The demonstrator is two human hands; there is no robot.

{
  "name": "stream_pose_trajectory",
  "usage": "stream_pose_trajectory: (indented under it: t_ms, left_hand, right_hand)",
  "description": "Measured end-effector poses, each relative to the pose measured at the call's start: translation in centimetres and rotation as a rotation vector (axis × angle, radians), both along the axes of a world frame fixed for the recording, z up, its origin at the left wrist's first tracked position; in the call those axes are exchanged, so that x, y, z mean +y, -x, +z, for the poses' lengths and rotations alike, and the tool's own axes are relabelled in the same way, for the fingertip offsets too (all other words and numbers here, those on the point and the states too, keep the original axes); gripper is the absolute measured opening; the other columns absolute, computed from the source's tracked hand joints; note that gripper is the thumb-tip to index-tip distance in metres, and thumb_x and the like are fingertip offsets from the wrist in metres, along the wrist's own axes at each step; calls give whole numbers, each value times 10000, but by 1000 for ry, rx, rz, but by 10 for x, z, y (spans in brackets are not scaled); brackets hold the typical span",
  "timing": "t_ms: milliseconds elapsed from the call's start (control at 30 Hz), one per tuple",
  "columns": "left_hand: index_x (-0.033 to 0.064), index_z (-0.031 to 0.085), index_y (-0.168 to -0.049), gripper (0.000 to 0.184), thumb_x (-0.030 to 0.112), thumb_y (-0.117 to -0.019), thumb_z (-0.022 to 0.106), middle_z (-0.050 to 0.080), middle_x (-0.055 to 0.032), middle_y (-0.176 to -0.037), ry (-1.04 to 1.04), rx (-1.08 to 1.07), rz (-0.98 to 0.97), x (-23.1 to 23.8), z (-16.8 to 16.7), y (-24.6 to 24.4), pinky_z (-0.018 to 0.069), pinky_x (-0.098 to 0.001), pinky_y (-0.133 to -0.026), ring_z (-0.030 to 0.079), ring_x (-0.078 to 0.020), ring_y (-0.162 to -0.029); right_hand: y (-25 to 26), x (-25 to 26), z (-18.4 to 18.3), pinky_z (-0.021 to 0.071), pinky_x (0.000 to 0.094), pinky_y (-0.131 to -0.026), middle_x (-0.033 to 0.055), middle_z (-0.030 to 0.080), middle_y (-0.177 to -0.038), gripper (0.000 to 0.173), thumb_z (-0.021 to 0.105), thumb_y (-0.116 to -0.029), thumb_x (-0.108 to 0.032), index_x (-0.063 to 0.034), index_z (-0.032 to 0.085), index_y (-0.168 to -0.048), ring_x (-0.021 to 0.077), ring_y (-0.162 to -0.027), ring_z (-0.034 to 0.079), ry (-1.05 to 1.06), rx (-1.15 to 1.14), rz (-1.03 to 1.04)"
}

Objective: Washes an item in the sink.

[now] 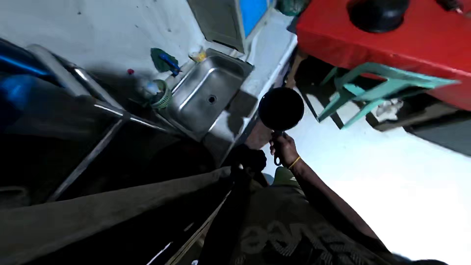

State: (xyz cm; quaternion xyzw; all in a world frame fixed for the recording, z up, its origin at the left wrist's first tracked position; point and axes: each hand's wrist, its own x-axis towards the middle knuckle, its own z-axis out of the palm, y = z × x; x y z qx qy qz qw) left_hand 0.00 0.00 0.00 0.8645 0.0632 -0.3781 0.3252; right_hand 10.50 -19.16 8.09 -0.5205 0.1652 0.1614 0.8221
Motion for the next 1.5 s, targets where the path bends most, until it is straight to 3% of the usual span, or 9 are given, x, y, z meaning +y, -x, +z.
stream_pose_trajectory:
  t_ms: [67,367,567,767,833,900,1033,1167,1500]
  left_hand:
    - [-43,579,-1364,438,270,-1063,526,637,-265,-1305,158,-109,120,15,-52,-31,483,-508,-1070,625,-358,-1224]
    - [-9,662,-1272,352,244,-1051,560,703,-190,-1184,187,-369,691,26,-26,-91,535,-435,-987,680,-266,-1090]
    - [-56,585,-1370,376,163,-1069,533,664,-229,-1294,49,-518,1137,74,43,-215,516,-434,-1051,659,-288,-1187]
    - [-1,483,-1491,508,250,-1054,547,559,-246,-1448,-501,-654,861,204,83,-367,456,-533,-1116,567,-377,-1323]
    - [95,165,-1645,635,231,-1099,461,236,-151,-1693,-556,-146,660,234,160,-426,331,-504,-1225,316,-318,-1535]
    - [68,441,-1545,571,109,-996,594,438,-216,-1574,-708,-610,624,261,136,-452,440,-572,-1116,491,-407,-1401]
    - [157,539,-1494,537,14,-977,571,421,-185,-1597,-786,-578,365,294,135,-495,476,-603,-1052,511,-433,-1374]
    - [79,649,-1350,376,-8,-998,548,511,-162,-1532,-839,-598,154,309,123,-511,496,-591,-1028,533,-430,-1350]
    - [18,624,-1326,311,32,-1026,544,565,-198,-1431,-912,-446,18,310,141,-524,565,-553,-892,640,-435,-1166]
  right_hand:
    - [-25,24,-1,521,277,-459,47,591,-685,200,423,-1078,-129,19,544,-1136,124,-475,546,41,29,77]
    - [-190,131,7,515,287,-548,61,595,-780,294,480,-1098,-224,27,571,-1221,121,-573,558,390,42,543]
    - [-302,192,-19,601,348,-720,172,659,-1047,350,485,-1092,-150,66,472,-1367,197,-796,683,376,68,778]
    - [-387,240,-21,549,294,-697,126,676,-1096,359,503,-1093,-256,8,563,-1330,127,-763,636,527,97,1134]
    - [-404,255,-15,551,323,-767,144,670,-1122,365,515,-1089,-253,20,582,-1322,152,-827,642,534,99,1207]
    - [-416,267,-8,535,305,-762,135,650,-1115,352,505,-1094,-239,11,567,-1334,143,-832,618,511,98,1250]
    - [-433,293,-5,521,290,-759,127,625,-1103,350,469,-1107,-239,3,552,-1347,139,-838,598,493,117,1310]
    - [-444,310,-12,537,307,-737,141,643,-1081,363,483,-1100,-258,15,568,-1324,153,-809,616,477,122,1283]
    - [-456,324,-4,507,274,-623,118,617,-981,354,515,-1087,-217,25,511,-1345,122,-668,564,481,196,1235]
